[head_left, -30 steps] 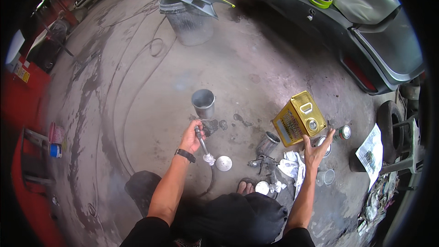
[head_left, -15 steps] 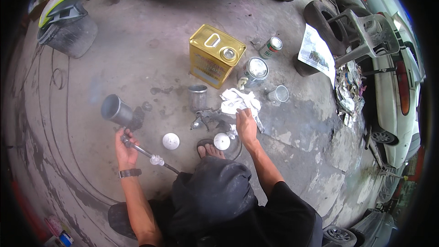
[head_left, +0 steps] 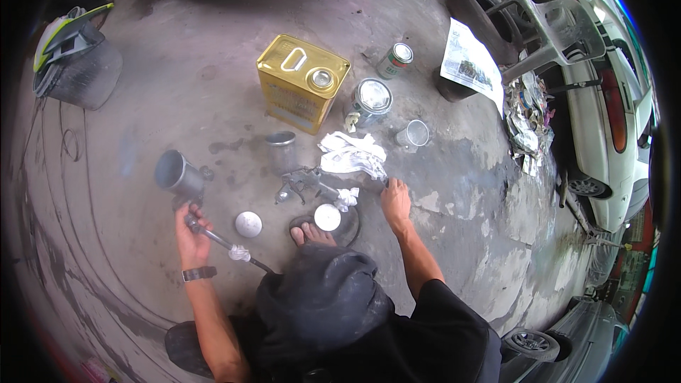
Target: The person sits on the floor and prepares a paint spray gun by attaching the cup, pouring paint thinner, and wiping the gun with a cloth. The person then stands and walks toward a car part covered with newspaper and tape, holding the spray gun.
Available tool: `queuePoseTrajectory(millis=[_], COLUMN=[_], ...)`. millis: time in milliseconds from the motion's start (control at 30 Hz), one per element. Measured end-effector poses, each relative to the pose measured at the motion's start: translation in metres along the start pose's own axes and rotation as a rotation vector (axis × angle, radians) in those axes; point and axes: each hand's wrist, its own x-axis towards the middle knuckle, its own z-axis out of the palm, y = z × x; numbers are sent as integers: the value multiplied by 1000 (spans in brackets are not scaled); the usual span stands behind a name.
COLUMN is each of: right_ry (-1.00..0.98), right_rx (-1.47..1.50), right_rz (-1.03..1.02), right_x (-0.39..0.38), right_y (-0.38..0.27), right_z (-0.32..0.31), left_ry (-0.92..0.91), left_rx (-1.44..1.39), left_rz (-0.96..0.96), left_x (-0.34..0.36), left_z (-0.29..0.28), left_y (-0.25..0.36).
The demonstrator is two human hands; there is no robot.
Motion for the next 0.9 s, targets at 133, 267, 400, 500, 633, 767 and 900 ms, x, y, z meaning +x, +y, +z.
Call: queuePoseTrajectory(millis=[133,267,400,500,633,767,900], right_ry=[-12,235,299,312,122,146,64], right_rx=[-9,-5,78,132,582,891,816], right_rz=[183,-54,-322,-434,-201,-314,-549], right_x=[-7,11,60,76,58,33,14], right_y=[26,6,-56,-63,-83,-132,-210], right_z=[-3,-10,-8,3,-63,-151,-217], left_ry=[-5,13,-37,-34,-105,-129,-100], left_rx=[14,39,57,68,81,209,271], left_rz=[-33,5,-17,-16,41,169,220], left_x=[6,9,4,-9,-24,-40,-51], left_z=[-2,3,11,21,15,29,40], left_y=[-4,-5,-4,2,13,10,2])
